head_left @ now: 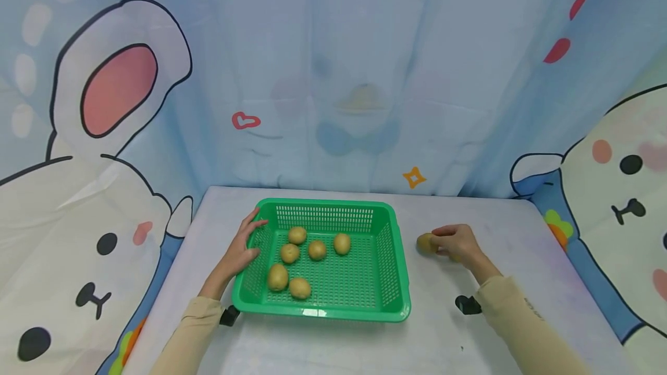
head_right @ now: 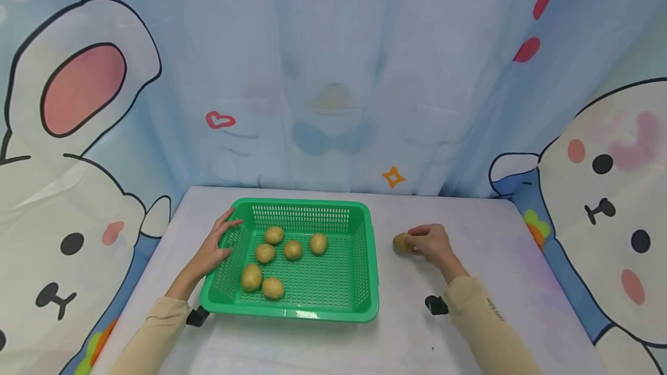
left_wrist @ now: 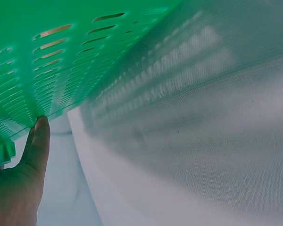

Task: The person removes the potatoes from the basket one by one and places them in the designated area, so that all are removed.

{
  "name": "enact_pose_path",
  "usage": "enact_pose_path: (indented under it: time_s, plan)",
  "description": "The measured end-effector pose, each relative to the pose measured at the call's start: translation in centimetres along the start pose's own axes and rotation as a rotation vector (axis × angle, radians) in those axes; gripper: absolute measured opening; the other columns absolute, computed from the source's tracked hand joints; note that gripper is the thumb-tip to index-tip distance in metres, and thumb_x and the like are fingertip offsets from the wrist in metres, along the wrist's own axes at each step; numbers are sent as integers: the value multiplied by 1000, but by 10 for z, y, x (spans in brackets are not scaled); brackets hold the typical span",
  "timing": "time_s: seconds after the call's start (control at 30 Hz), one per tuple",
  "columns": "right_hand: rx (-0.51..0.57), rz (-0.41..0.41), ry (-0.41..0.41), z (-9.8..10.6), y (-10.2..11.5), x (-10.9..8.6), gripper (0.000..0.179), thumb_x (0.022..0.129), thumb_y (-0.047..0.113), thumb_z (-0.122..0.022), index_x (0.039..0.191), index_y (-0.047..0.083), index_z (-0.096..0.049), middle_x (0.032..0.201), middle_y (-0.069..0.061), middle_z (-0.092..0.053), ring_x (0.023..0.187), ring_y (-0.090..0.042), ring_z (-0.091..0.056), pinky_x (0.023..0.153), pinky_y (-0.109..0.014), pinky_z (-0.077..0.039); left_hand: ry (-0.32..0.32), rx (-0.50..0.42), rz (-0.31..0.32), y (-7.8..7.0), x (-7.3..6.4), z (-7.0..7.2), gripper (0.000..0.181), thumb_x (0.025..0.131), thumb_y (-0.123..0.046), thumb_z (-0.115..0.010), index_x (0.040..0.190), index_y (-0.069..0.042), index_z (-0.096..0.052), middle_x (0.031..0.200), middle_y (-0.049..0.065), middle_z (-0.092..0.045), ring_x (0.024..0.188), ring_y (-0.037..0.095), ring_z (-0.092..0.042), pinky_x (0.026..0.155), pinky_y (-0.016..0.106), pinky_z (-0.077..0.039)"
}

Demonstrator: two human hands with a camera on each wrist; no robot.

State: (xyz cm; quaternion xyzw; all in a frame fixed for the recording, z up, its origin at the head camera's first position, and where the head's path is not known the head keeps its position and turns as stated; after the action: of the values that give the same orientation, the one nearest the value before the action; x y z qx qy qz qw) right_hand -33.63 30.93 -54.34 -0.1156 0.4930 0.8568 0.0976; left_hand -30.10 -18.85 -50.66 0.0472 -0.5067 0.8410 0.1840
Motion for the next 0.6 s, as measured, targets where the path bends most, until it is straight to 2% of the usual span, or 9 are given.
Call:
enact_pose_path:
  time_s: [0.2,0.47,0.6]
  plan:
    - [-91,45,-21,-6,2,0,39,89,8,-65,119,-16,-61,118,-33,-60,95,-32,-66,73,-36,-57,-26,-18,-74,-3,-2,2,71,67,8,-46,137,8,-48,162,18,-15,147,46,-9,97,70,-27]
    - [-147,71,-7,-7,5,-1,38,89,8,-64,117,-17,-60,113,-33,-61,89,-29,-66,72,-39,-57,16,-19,28,3,0,-2,71,70,15,-45,141,8,-45,163,18,-10,148,44,-4,102,66,-25]
    - [-209,70,19,-3,11,-2,40,90,13,-63,119,-15,-60,116,-31,-60,95,-33,-63,78,-44,-55,20,-12,42,4,0,-1,71,71,15,-46,142,7,-45,164,16,-9,149,42,-3,104,63,-25]
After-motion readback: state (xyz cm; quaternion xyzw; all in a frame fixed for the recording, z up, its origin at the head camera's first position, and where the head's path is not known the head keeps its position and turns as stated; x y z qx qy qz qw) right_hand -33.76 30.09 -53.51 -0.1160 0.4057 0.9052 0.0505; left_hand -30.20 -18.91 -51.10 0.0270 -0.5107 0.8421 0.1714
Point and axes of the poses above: each hand's wrist, its own x-axis towards the middle knuckle, its own z-axis out of the back of the hand, y = z × x, the point moved 9 cm from there along x, towards the middle knuckle
